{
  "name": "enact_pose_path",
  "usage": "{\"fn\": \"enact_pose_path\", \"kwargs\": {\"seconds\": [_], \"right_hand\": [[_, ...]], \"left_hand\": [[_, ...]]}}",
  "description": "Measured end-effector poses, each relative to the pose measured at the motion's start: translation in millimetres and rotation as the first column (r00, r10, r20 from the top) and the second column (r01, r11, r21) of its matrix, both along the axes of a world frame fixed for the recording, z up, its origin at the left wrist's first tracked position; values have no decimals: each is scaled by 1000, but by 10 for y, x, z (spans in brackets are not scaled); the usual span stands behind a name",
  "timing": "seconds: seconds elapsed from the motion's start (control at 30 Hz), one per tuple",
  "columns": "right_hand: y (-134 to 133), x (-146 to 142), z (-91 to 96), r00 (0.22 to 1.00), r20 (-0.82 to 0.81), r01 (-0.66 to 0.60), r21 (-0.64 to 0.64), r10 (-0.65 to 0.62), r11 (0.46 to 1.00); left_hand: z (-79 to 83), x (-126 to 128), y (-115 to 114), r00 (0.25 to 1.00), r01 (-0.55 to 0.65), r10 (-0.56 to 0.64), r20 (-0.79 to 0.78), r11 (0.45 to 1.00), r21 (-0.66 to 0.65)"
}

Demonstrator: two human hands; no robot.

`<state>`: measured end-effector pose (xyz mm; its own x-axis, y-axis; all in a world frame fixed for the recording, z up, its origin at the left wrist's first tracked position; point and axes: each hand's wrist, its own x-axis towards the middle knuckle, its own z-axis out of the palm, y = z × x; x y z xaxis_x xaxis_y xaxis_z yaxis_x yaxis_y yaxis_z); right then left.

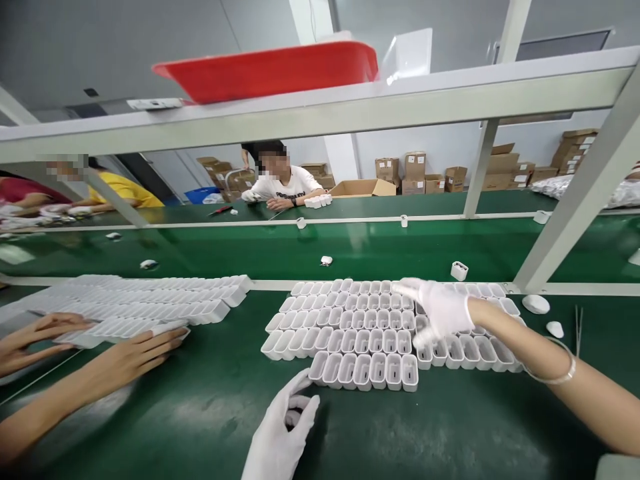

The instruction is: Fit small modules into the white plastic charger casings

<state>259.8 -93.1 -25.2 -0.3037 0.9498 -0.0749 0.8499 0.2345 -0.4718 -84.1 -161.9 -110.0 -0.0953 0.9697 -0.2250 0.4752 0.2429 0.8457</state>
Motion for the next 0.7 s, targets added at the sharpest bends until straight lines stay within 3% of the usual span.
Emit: {"fn": "enact_pose_path", "kwargs": {"seconds": [0.13, 0.27, 0.47, 0.7], "right_hand": [[-364, -69, -177, 995, 70, -75, -4, 75, 997], [-465, -149, -298, 996, 71, -60, -8, 61, 998], [-484, -154, -307, 996, 74, -53, -21, 54, 998], [-540, -235, -202, 986, 164, 0, -172, 29, 985]], "left_hand": [[-34, 20, 13, 999, -10, 9, -44, 1000, -22], [-39, 19, 18, 999, -16, 14, -37, 998, -55], [-45, 10, 4, 999, -6, 5, -51, 999, -33], [-52, -13, 22, 999, -5, 5, -46, 1000, -13]]}}
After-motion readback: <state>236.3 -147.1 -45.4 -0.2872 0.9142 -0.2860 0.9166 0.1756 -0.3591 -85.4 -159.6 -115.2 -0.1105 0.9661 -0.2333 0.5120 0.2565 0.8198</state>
